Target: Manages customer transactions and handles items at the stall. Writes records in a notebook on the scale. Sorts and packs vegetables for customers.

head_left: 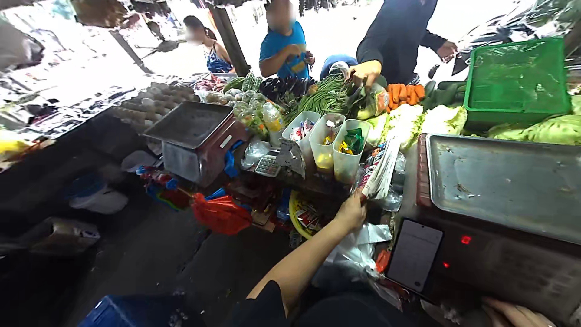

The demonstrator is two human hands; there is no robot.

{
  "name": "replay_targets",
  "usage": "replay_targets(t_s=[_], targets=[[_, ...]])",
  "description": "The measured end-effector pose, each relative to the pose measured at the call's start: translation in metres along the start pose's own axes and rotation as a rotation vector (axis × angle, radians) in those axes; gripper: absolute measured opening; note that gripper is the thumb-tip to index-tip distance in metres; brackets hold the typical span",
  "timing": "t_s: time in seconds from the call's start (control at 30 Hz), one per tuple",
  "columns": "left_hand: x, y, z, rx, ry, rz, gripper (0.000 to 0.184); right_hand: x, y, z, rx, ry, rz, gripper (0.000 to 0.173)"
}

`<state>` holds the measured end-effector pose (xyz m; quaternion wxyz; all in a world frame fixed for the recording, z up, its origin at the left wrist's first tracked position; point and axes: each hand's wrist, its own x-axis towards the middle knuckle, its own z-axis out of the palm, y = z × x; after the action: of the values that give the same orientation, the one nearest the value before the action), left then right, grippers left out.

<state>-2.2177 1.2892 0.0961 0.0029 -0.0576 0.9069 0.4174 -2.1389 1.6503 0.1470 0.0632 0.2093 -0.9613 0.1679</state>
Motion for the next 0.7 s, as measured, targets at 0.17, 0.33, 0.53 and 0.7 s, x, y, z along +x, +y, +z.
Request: replay_targets(t_s=[0.17,0.33,0.53,0.7], targets=[[-0.028,-0.008,0.010,-0.162,0.062,-0.022,0.059,0.010,-0.002,0.006,0.201,-0.015,-0.172,0.023],[-0.076,-0.005,0.007,-0.235,0.224,-0.018,0.052,0.009,-0.030,0.033,0.722,-0.204,0.073,0.073],[-0.141,-0.004,0.011,-0.166,0.207,0.122,0.045,-0.001,-0.059,0.063,0.796,-0.084,0.128,0.088],[-0.163,-0.021,0.021,-0.153,0.259,0.284,0.039,-0.003,-0.083,0.069,0.704,0.064,0.125,0.083]])
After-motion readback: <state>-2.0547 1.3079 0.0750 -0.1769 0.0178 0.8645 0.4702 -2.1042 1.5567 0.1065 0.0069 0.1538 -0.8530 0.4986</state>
